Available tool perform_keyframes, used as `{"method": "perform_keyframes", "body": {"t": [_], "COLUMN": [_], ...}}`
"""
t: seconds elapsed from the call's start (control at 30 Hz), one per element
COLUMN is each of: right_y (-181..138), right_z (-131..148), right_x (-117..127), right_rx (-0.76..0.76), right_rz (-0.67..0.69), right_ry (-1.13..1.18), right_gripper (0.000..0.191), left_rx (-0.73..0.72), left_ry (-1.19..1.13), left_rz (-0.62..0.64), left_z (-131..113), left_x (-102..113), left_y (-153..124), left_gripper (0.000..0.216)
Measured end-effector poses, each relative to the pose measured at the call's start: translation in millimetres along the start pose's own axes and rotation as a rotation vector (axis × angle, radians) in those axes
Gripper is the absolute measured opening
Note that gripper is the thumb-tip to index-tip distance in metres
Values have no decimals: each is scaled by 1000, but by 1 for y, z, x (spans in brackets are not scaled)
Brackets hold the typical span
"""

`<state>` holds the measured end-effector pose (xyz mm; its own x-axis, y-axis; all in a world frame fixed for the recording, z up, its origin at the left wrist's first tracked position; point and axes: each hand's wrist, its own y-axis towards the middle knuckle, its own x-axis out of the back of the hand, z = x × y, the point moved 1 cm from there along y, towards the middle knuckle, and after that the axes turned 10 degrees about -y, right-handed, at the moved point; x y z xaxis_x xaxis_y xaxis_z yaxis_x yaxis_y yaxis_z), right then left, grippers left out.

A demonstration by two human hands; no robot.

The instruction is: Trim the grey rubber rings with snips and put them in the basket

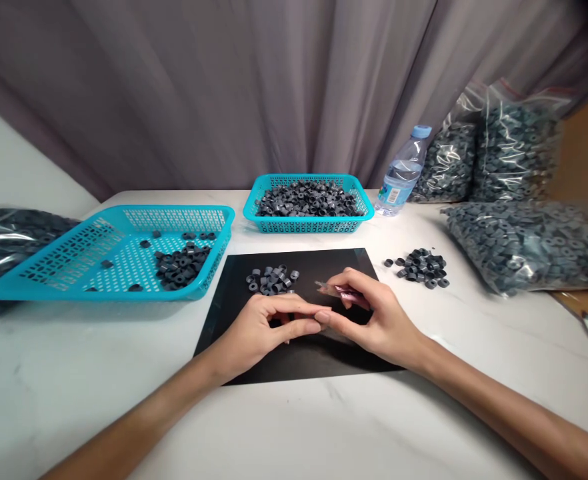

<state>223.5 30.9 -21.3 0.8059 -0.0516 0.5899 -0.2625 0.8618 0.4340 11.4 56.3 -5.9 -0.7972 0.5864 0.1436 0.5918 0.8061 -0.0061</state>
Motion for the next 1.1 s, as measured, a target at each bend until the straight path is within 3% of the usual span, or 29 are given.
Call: {"method": "perform_keyframes", "body": {"t": [0.17, 0.53, 0.67, 1.1], "right_y": [-2, 0, -3, -4], "right_z": [-1, 1, -1, -2], "right_x": [-1, 0, -2, -3], "right_rx": [16, 35, 95, 77], "right_rz": [-40, -13, -22, -13], "right_ry": [59, -18, -18, 23], "right_gripper": [7, 21, 6, 7], "left_rx": [4, 21, 25, 49], "left_ry": [18, -30, -42, -77], "left_rz": [-3, 24, 46, 59], "left_z": [3, 3, 5, 4], "left_x": [1, 3, 3, 5], "left_y": [-1, -2, -1, 0], "left_gripper": [21, 26, 27, 28]}}
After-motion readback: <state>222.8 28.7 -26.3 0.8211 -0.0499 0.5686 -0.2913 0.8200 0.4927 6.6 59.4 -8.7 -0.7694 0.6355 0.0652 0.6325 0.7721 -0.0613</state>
